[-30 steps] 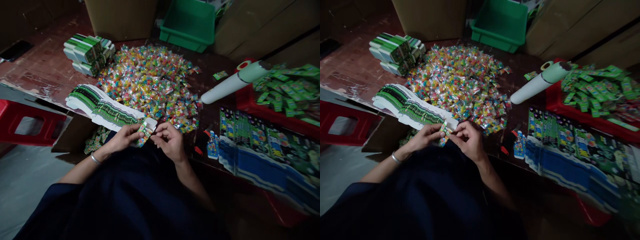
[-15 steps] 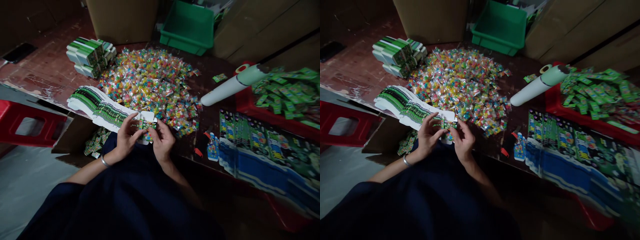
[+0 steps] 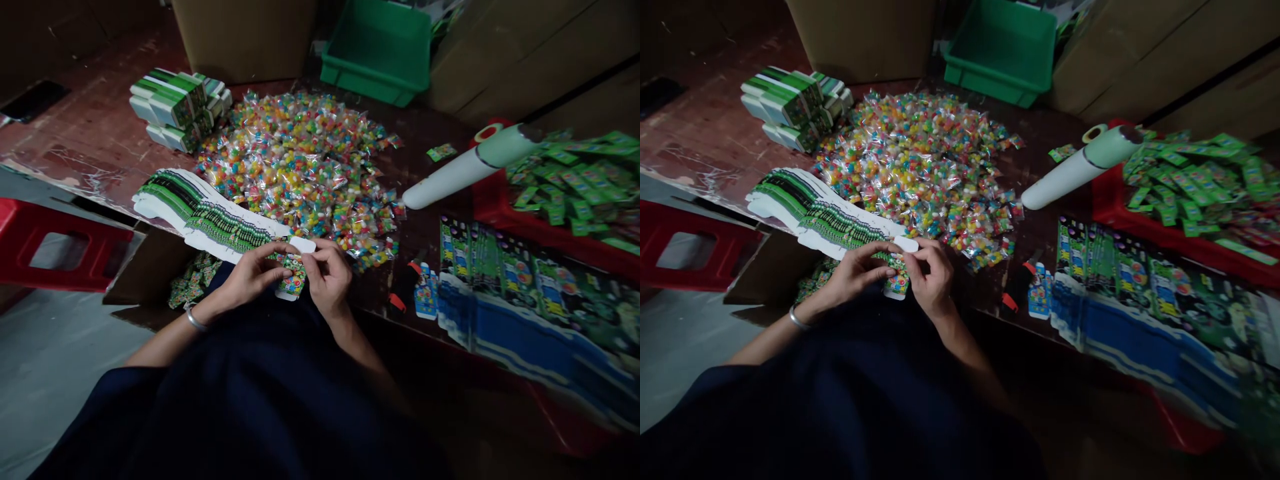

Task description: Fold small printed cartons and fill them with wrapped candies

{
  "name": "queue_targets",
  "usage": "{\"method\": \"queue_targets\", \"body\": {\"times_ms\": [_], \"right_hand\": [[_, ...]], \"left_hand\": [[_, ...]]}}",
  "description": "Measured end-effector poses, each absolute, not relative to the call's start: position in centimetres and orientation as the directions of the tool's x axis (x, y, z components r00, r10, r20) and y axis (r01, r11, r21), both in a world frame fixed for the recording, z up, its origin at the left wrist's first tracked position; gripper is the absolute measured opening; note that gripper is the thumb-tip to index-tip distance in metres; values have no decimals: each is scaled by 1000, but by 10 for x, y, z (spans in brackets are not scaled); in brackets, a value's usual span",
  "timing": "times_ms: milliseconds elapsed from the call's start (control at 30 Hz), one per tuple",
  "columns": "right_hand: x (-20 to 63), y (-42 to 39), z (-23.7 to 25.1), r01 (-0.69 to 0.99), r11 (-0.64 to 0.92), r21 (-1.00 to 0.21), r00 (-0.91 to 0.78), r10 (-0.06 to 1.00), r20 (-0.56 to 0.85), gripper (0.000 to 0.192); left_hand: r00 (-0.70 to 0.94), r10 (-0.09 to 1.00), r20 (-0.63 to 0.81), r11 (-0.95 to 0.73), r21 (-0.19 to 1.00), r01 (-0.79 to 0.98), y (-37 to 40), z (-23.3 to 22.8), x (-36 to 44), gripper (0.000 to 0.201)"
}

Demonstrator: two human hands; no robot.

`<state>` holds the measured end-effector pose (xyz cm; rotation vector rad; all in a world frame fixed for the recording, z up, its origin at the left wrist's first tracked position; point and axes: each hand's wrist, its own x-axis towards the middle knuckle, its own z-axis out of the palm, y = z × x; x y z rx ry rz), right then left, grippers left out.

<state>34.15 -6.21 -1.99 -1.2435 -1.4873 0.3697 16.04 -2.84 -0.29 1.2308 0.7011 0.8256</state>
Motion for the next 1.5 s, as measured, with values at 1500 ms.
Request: {"method": "queue_targets", "body": {"times_ms": [1500], "right_hand": [[467,-95,-42,946,-152,-285,198,970,143,30]], "left_hand": [[365,886,-285,404,862,-308,-14,2,145,48]]}}
